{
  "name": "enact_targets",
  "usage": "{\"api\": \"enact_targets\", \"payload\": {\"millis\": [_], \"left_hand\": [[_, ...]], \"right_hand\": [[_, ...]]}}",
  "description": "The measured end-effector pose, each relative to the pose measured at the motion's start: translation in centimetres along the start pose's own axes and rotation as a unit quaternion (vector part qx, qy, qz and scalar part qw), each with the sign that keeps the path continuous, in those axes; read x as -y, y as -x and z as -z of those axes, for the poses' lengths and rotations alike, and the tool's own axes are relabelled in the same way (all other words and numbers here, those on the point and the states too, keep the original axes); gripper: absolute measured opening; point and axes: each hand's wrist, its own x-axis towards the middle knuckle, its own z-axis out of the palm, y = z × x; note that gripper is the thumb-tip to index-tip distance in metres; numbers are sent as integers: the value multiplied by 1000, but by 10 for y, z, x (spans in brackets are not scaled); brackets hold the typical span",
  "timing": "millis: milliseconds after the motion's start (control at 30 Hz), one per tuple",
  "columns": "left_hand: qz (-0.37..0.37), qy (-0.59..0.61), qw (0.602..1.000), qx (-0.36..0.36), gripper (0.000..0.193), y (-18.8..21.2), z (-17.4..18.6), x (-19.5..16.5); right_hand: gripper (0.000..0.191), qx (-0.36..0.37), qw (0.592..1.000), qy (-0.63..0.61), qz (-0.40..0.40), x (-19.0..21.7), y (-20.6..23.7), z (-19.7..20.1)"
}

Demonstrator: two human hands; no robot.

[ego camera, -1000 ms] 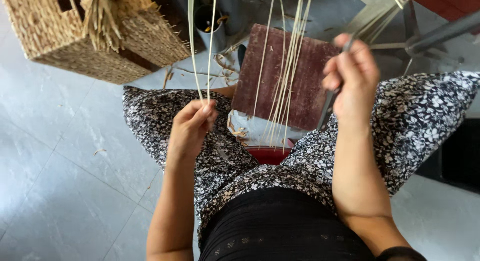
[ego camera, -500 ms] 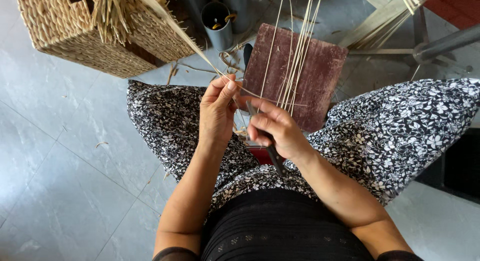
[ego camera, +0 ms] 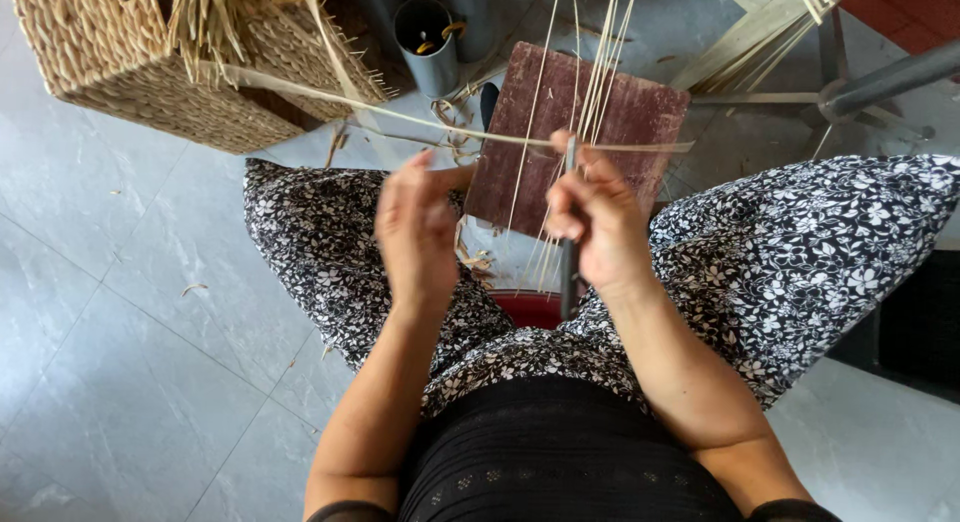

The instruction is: The person sits on the floor and splits thin bamboo strips with a small knife, shaving and drawing each strip through the blade to split it lengthwise into narrower strands. Finished strands are laid onto a red board on their lap, and scrap pieces are set aside on the floor.

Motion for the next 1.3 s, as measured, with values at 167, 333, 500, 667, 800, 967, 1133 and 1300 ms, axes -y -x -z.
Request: {"api": "enact_targets", "payload": {"millis": [167, 333, 500, 667, 800, 967, 1133, 1300], "left_hand": [[-159, 35, 987, -17, 24, 6, 25, -56], [-142, -241, 960, 31, 25, 8, 18, -82], [-111, -461, 868, 147, 25, 1, -18, -64], [1, -563, 804, 192, 19, -2, -46, -60], [-39, -535, 815, 219, 16, 1, -57, -60], [-34, -494, 833, 246, 15, 5, -60, -59], [39, -481, 842, 242, 15, 10, -57, -60], [61, -491, 832, 252, 14, 10, -52, -67]], "right_hand": [[34, -42, 997, 66, 4, 29, -2, 3], [34, -23, 988, 152, -16, 39, 4, -12], [33, 13, 984, 175, -20, 44, 5, -18], [36, 5, 979, 201, 26, 56, 5, -17], [41, 36, 962, 268, 28, 50, 11, -22], [31, 50, 944, 325, 29, 21, 11, -28], [22, 12, 928, 364, 77, 22, 7, -20], [24, -40, 935, 333, 113, 35, 0, -10]]}}
